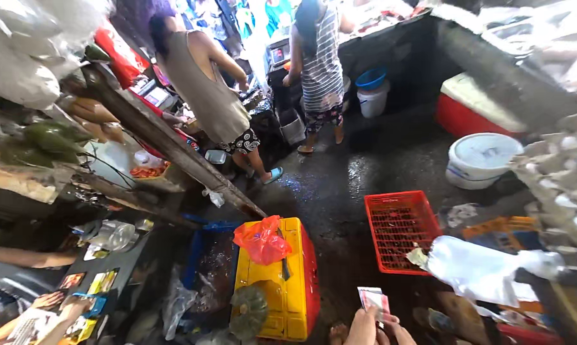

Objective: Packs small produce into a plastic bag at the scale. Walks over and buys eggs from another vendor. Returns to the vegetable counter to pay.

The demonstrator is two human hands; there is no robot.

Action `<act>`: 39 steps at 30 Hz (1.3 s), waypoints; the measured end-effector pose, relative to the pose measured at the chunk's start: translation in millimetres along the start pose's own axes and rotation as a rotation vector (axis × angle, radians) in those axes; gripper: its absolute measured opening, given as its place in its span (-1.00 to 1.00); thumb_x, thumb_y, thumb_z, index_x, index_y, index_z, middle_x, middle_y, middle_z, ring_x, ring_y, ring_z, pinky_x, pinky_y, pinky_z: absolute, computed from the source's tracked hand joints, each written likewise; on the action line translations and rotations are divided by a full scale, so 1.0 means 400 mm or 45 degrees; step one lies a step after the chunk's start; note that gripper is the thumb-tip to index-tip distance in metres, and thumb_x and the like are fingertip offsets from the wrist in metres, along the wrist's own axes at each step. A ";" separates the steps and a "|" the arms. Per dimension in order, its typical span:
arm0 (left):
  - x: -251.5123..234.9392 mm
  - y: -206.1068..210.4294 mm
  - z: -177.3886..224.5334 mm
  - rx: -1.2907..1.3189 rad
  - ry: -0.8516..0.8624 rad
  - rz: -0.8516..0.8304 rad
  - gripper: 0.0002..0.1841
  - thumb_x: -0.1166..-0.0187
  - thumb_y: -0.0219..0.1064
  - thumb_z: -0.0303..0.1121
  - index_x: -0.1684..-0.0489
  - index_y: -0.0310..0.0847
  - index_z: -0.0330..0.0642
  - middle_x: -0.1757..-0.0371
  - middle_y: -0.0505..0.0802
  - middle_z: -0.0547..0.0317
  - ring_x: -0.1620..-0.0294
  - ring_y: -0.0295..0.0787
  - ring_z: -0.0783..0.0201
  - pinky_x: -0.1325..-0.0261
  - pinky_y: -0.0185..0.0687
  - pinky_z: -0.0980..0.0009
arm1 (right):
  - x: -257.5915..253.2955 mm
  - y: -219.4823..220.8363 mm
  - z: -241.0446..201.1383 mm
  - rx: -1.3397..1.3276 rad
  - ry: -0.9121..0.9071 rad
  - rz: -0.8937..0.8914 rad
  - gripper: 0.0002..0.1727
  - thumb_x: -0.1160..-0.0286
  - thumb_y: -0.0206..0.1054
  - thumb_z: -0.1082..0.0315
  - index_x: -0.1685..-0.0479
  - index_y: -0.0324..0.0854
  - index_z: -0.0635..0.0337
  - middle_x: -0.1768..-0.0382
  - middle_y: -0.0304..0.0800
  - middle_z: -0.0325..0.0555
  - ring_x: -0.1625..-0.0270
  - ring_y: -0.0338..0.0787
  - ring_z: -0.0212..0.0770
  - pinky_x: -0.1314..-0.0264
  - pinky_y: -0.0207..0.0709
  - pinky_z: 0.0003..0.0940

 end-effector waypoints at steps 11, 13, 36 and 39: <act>0.065 0.093 0.043 -0.200 0.065 -0.850 -0.53 -0.88 -0.12 -0.19 -0.60 0.31 -0.28 -0.03 0.81 0.03 0.03 0.84 0.18 -0.13 0.80 0.16 | 0.331 -0.203 0.012 -1.122 0.269 0.446 -0.70 -0.66 0.32 0.10 -0.08 0.72 0.11 0.23 0.81 -0.22 0.24 0.78 -0.33 0.12 0.72 -0.30; 0.064 0.127 0.041 -0.269 0.040 -0.897 -0.55 -0.89 -0.12 -0.17 -0.59 0.31 -0.20 0.08 0.79 0.14 0.17 0.83 0.26 -0.01 0.82 0.23 | 0.452 -0.271 0.007 -1.310 0.268 0.506 -0.72 -0.77 0.13 0.05 -0.09 0.57 0.03 0.35 0.59 -0.31 0.41 0.53 -0.43 0.37 0.45 -0.47; 0.415 0.461 -0.107 -0.100 0.265 -0.704 -0.51 -0.88 -0.30 -0.11 -0.37 0.48 -0.16 0.03 0.85 0.12 0.08 0.90 0.19 -0.07 0.86 0.20 | 0.505 -0.797 0.787 0.192 0.740 1.005 -0.59 -0.59 0.19 0.56 -0.37 0.50 0.59 -0.40 0.55 0.52 -0.49 0.55 0.44 -0.48 0.46 0.27; 0.460 0.495 -0.110 -0.155 0.304 -0.720 -0.38 -0.89 -0.43 -0.02 -0.55 0.37 -0.24 -0.13 0.86 -0.02 -0.03 0.90 0.11 -0.14 0.84 0.16 | 0.554 -0.781 0.800 0.002 0.651 1.338 -0.63 -0.71 0.16 0.34 -0.26 0.60 0.47 -0.35 0.63 0.38 -0.45 0.63 0.30 -0.51 0.52 0.20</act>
Point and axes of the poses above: each hand's wrist, its own x-axis away from the middle knuckle, its own y-axis out of the palm, z = x × y, the point moved 1 cm from there along -x, towards the middle knuckle
